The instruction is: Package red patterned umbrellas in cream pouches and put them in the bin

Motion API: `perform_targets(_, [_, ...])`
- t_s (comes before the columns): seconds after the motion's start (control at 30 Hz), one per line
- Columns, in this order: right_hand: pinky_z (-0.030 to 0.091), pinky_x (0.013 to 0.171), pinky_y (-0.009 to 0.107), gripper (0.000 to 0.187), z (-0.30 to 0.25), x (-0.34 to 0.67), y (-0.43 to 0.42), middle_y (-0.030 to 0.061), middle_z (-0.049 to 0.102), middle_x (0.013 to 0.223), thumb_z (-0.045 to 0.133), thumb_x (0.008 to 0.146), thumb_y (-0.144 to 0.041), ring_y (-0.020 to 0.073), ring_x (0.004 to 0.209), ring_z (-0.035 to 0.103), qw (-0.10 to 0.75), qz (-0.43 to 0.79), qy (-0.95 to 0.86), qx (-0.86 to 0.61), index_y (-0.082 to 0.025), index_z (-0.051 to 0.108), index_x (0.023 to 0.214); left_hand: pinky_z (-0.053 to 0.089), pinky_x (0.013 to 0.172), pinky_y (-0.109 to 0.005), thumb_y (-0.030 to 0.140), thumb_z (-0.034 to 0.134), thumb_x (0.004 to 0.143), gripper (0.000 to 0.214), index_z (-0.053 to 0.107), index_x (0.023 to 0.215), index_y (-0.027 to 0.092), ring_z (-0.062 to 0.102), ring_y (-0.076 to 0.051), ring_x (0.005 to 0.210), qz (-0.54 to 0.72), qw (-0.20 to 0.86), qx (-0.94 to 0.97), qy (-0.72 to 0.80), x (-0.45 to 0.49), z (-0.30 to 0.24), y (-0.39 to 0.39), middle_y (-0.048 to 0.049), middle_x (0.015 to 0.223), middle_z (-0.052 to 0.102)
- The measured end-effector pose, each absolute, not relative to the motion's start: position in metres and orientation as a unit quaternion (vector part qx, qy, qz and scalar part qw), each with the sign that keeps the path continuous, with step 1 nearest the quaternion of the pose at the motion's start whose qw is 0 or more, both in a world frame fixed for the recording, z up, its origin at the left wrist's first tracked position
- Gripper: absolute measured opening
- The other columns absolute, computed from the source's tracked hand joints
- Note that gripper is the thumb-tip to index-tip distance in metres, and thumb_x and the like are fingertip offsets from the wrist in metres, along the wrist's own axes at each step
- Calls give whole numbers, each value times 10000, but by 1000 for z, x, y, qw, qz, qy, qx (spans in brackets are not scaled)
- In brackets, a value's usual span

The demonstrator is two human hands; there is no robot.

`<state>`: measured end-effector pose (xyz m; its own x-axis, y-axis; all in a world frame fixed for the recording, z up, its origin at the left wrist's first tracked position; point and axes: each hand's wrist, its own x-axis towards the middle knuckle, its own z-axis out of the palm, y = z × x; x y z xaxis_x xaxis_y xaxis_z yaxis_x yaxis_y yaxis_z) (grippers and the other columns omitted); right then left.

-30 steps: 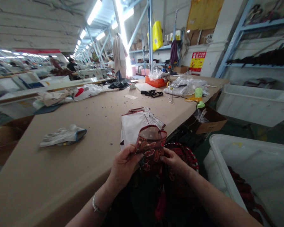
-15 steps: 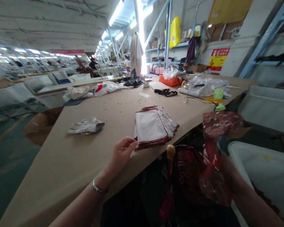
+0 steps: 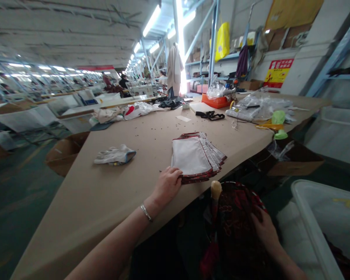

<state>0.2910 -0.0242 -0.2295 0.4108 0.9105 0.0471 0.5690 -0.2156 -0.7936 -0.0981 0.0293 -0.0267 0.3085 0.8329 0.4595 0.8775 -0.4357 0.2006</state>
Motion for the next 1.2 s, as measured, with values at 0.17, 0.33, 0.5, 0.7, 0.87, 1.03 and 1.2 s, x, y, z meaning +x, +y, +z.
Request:
perform_targets(0.17, [429, 1038, 457, 577, -196, 267, -40, 142, 656, 1163, 500, 702, -584, 321, 1125, 595, 400, 296, -492, -714, -171, 612, 1090, 469, 849, -356, 127, 490, 858, 186, 670, 839, 174, 594, -218, 880, -209, 56, -816, -536, -89, -21, 32, -81, 895, 684])
perform_targets(0.33, [492, 969, 419, 440, -165, 237, -56, 103, 685, 1101, 512, 775, -529, 287, 1051, 633, 439, 319, -500, -675, -207, 630, 1050, 473, 773, -330, 111, 487, 836, 202, 662, 762, 180, 605, -201, 781, -231, 53, -786, -572, -84, -9, 42, -70, 785, 671])
perform_targets(0.5, [500, 944, 350, 195, -76, 199, -41, 60, 644, 1098, 499, 895, -323, 206, 1052, 605, 517, 183, -673, -497, -248, 624, 1023, 473, 758, -312, 111, 504, 811, 158, 641, 790, 186, 598, -196, 797, -359, 42, -752, -551, -75, 19, 39, -54, 803, 656])
perform_targets(0.7, [471, 985, 403, 396, 14, 130, -7, 120, 596, 1198, 547, 884, -266, 256, 1125, 526, 379, 66, -834, -395, -170, 527, 1268, 479, 753, -318, 81, 490, 789, 162, 592, 741, 197, 585, -192, 792, -376, 38, -772, -510, -59, 35, 2, -46, 800, 640])
perform_targets(0.87, [473, 950, 389, 463, 23, 99, 11, 146, 632, 1187, 462, 836, -63, 280, 1082, 575, 196, 37, -873, -445, -111, 534, 1292, 504, 723, -311, 66, 484, 796, 177, 552, 723, 212, 589, -184, 761, -427, 58, -766, -477, -67, 35, -35, -34, 766, 635])
perform_targets(1.03, [491, 790, 288, 438, 18, 97, 22, 133, 706, 1002, 396, 780, 6, 237, 938, 661, 172, 87, -861, -472, -157, 645, 1101, 533, 745, -245, 41, 501, 792, 207, 563, 815, 237, 623, -151, 761, -485, 54, -763, -424, -91, 24, -63, -17, 767, 649])
perform_targets(1.2, [501, 833, 261, 594, 13, 103, 14, 99, 724, 1057, 354, 674, 14, 197, 975, 681, 284, 161, -835, -444, -177, 600, 1180, 530, 725, -257, 175, 616, 762, 86, 646, 819, 233, 625, -176, 776, -581, -49, -637, -504, -95, -20, -77, -38, 829, 644])
